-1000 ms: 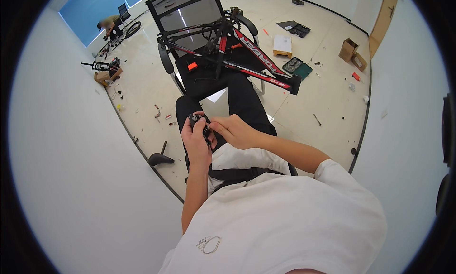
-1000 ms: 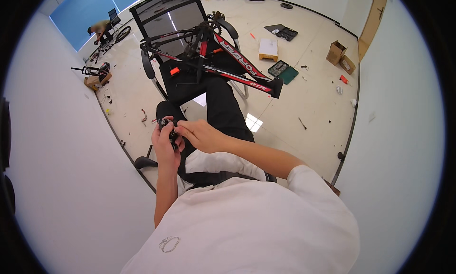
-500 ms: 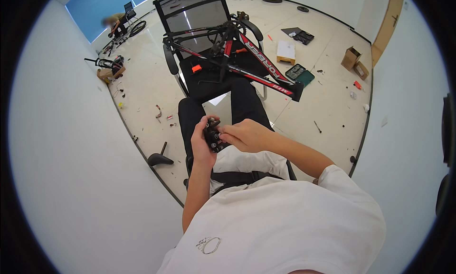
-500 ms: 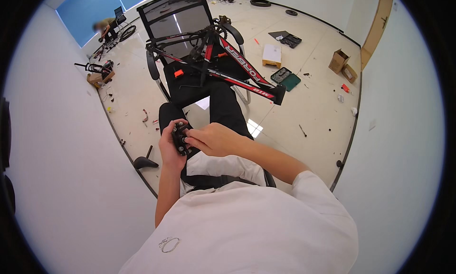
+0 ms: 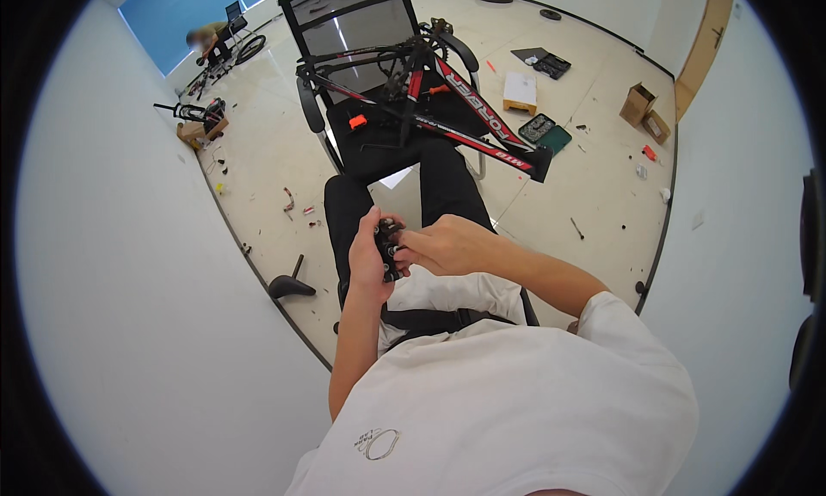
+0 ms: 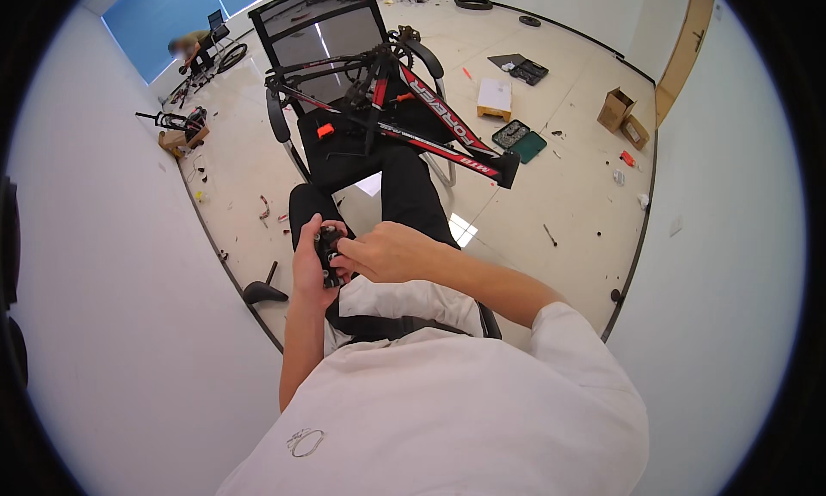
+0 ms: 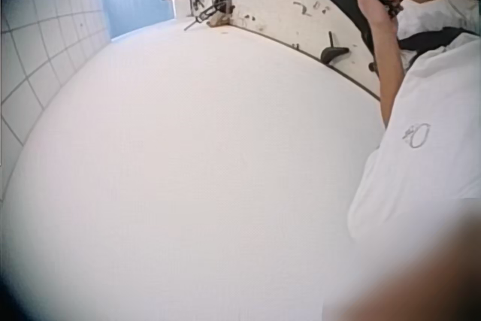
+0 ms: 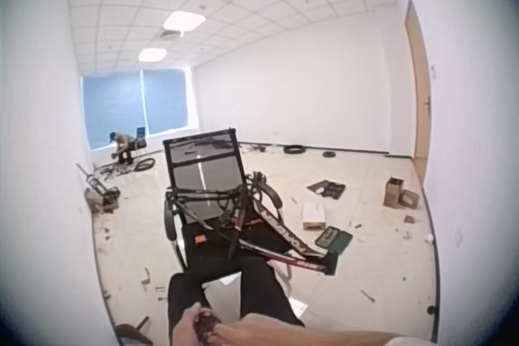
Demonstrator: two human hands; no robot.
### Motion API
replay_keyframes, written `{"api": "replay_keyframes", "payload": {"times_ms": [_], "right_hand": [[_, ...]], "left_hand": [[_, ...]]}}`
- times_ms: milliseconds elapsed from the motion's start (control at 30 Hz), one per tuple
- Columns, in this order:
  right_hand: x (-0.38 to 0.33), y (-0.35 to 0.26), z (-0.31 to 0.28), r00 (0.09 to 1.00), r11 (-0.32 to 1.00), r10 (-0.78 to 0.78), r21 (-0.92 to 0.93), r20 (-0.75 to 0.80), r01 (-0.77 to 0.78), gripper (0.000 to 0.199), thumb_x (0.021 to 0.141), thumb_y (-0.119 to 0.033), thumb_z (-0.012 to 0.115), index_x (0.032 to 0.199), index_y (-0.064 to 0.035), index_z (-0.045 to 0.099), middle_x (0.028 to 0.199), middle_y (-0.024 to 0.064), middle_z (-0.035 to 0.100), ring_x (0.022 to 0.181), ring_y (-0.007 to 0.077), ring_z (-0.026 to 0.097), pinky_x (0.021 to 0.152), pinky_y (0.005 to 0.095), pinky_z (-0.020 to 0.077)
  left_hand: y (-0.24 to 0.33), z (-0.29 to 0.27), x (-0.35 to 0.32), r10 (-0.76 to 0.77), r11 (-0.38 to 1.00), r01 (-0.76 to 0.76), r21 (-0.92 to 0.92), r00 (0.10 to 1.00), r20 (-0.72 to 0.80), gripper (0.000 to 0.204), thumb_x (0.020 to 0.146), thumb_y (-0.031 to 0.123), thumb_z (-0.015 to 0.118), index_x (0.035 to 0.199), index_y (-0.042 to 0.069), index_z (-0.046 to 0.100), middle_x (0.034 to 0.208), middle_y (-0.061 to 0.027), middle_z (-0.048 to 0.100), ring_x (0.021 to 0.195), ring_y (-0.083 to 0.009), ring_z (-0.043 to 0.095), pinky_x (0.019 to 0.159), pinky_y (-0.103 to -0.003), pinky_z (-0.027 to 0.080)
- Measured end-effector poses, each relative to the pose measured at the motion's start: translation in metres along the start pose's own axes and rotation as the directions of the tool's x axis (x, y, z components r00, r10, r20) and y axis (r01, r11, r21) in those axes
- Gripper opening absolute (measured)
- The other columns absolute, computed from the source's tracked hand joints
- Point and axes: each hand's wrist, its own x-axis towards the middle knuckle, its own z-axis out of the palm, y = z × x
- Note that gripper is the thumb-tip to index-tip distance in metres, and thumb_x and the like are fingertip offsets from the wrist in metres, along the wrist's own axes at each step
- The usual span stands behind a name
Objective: The person sits on a chair and uses a small tool to adjust a bicycle component held in their hands. They repeatedly tighten or loosen parts of the component while seated, with a bicycle frame resting on the chair in front of them.
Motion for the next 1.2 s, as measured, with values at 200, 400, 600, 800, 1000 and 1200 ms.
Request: {"api": "replay_keyframes", "payload": {"times_ms": [200,400,600,800,1000,1200], "right_hand": [[0.010,-0.004,-0.007,0.993,0.999,-0.051,0.015,0.108,0.050,0.031,0.095,-0.027,0.055,0.075,-0.0051,0.047,0.049,0.0100,0.048,0.041,0.0307,0.049,0.040,0.0397,0.0380],[0.010,-0.003,-0.002,0.983,0.995,-0.082,-0.048,0.166,0.091,0.028,0.092,-0.025,0.058,0.075,-0.0057,0.046,0.052,0.0093,0.049,0.041,0.0293,0.051,0.039,0.0386,0.0391],[0.006,0.002,-0.013,0.953,0.952,-0.148,-0.222,0.265,0.209,0.023,0.087,-0.025,0.063,0.078,-0.0087,0.050,0.058,0.0062,0.052,0.044,0.0253,0.055,0.040,0.0352,0.0413],[-0.016,0.007,-0.040,0.979,0.986,0.101,0.116,0.175,-0.122,0.029,0.088,-0.033,0.065,0.081,-0.0060,0.059,0.062,0.0086,0.058,0.050,0.0238,0.055,0.046,0.0325,0.0422],[-0.036,0.027,-0.052,0.804,0.433,0.438,0.690,0.402,-0.580,0.016,0.092,-0.013,0.062,0.091,0.0031,0.064,0.066,0.0051,0.061,0.052,0.0099,0.055,0.049,0.0239,0.0451],[0.006,0.021,-0.052,0.791,0.188,0.475,0.834,0.385,-0.519,0.018,0.092,-0.011,0.059,0.101,0.0045,0.063,0.065,0.0074,0.061,0.051,0.0134,0.060,0.049,0.0235,0.0487]], "left_hand": [[0.006,-0.005,-0.001,0.057,0.996,-0.059,0.072,0.998,0.031,0.040,0.093,0.044,0.050,0.082,0.006,0.058,0.064,-0.0006,0.052,0.043,-0.0101,0.050,0.035,-0.024,0.043],[0.013,-0.008,-0.001,-0.016,0.994,0.006,0.108,0.995,0.094,0.039,0.093,0.042,0.051,0.079,0.006,0.057,0.059,-0.0018,0.053,0.040,-0.0107,0.050,0.034,-0.024,0.041],[-0.006,-0.018,0.008,-0.245,0.969,0.236,0.075,0.956,0.163,0.037,0.094,0.042,0.053,0.077,0.009,0.056,0.049,-0.0019,0.049,0.034,-0.0125,0.043,0.032,-0.027,0.036],[-0.003,-0.015,0.007,-0.239,0.969,0.211,0.125,0.929,0.284,0.046,0.092,0.045,0.054,0.074,0.003,0.058,0.055,-0.0012,0.050,0.037,-0.0112,0.045,0.032,-0.025,0.037],[-0.002,-0.022,0.011,-0.212,0.976,0.185,0.113,0.929,0.304,0.046,0.091,0.046,0.055,0.075,0.003,0.058,0.055,-0.0017,0.051,0.037,-0.0115,0.046,0.031,-0.025,0.037],[-0.016,-0.006,0.010,-0.218,0.948,0.161,0.274,0.957,0.189,0.045,0.092,0.045,0.054,0.076,0.004,0.059,0.056,-0.0025,0.052,0.038,-0.0118,0.047,0.032,-0.025,0.036]]}}
